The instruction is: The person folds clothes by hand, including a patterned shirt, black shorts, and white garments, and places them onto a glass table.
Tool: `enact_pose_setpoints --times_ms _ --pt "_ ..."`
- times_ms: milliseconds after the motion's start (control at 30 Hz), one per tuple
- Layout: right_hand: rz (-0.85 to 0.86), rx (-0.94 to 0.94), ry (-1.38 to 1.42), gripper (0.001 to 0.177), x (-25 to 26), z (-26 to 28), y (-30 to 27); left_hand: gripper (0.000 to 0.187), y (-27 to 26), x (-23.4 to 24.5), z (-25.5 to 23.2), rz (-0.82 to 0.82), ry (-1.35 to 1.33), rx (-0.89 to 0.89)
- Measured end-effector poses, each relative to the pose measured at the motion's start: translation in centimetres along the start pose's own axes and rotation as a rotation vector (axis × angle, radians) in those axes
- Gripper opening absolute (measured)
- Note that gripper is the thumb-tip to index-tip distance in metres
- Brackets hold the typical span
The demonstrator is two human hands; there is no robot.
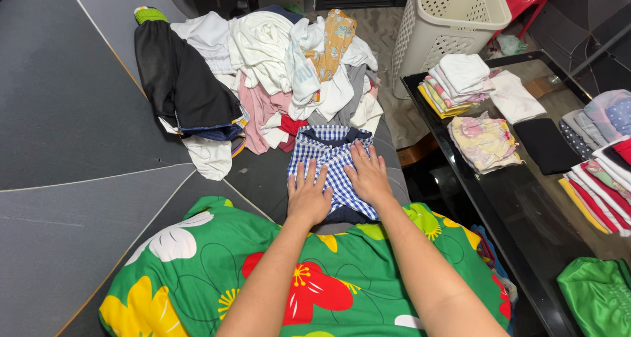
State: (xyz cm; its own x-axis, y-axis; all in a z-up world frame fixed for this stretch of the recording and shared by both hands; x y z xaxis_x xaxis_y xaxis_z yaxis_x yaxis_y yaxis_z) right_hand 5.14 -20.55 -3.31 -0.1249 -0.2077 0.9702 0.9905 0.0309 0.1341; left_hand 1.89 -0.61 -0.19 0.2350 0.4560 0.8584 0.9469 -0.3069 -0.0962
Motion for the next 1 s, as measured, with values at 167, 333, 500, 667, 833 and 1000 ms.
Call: enact_pose_setpoints --times_ms 167,333,500,667,833,1000 --pt "0.044 0.148 0.229 0.06 0.5 -2.6 -0.5 0.064 1.1 0.8 1.2 0.112 -0.013 -0.079" --pt "0.136 0.361 0.306 0.055 8.3 -3.1 -6.6 0.076 -3.0 6.5 0.4 0.321 0.144 -0.326" --pt "0.193 0.628 0.047 0.068 12.2 -1.1 -10.7 0.092 -7.0 7.5 0.4 0.454 0.24 -0.573" --pt "0.147 0.567 0.025 0.064 10.8 -0.6 -10.2 0.077 -5.0 5.5 2.6 0.265 0.252 -0.734" --pt "0.157 0.579 0.097 0.053 9.4 -1.9 -9.1 0.058 -4.3 5.1 3.9 0.209 0.186 -0.646" --pt "0.354 0.425 0.246 0.046 9.2 -3.7 -8.3 0.052 -3.3 6.9 5.1 0.412 -0.307 -0.244"
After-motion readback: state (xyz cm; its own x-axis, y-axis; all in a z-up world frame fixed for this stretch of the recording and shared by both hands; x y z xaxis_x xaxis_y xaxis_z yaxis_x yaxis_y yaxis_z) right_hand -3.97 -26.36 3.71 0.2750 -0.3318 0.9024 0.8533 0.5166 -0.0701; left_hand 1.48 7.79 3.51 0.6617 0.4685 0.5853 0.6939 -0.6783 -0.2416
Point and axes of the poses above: each hand's wrist, its own y-axis towards the middle knuckle, its own x-axis out of the back of the hand, z = x × y, the point moved 2 cm from there along y, towards the middle knuckle, and after that the axes turned 10 degrees about -y, right-handed, at the moved point
